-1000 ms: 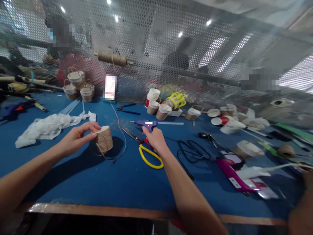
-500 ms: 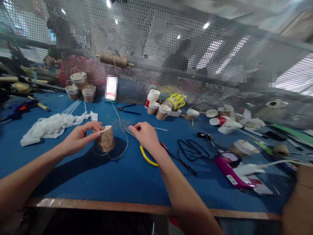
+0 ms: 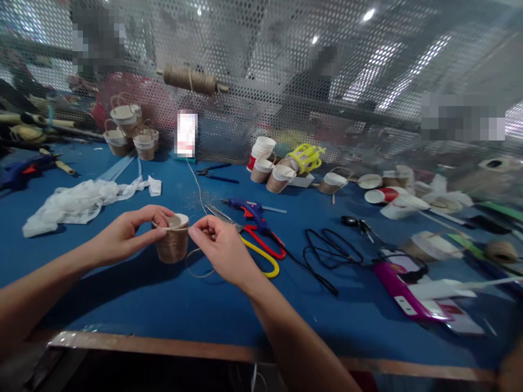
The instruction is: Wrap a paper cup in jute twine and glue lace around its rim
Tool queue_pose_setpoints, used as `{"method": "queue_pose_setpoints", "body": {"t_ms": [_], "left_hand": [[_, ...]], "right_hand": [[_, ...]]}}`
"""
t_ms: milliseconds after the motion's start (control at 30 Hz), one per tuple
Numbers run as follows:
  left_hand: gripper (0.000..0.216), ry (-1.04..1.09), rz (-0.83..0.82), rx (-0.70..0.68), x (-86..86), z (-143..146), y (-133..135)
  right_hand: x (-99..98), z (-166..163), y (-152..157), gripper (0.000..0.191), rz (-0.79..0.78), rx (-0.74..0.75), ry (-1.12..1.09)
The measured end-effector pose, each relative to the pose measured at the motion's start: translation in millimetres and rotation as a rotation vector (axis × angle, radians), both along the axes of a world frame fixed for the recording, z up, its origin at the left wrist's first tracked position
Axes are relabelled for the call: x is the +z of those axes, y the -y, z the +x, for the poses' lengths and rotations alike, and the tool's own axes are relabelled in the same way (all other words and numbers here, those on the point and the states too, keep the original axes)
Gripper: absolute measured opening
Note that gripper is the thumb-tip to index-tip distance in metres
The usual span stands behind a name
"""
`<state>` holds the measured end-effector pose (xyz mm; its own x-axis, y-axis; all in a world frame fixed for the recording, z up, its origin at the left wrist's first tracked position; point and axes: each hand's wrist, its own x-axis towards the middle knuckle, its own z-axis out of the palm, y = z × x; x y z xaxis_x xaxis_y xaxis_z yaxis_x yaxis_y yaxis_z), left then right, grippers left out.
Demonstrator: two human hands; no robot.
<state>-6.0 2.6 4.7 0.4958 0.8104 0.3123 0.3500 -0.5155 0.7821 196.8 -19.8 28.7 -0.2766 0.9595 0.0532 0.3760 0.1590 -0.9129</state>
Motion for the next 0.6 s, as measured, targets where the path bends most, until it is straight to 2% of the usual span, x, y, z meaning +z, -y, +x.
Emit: {"method": "queue_pose_setpoints", "body": {"t_ms": [167, 600], "left_hand": [[0.011, 0.064, -0.098, -0.048, 1.9, -0.4, 2.8], [0.012, 0.211, -0.292, -0.206, 7.2, -2.4, 3.7]], "right_hand": [[4.0, 1.6, 2.3, 0.019, 0.112, -0.046, 0.067], [2.4, 4.2, 3.2, 0.021, 0.105, -0.042, 0.042]]}}
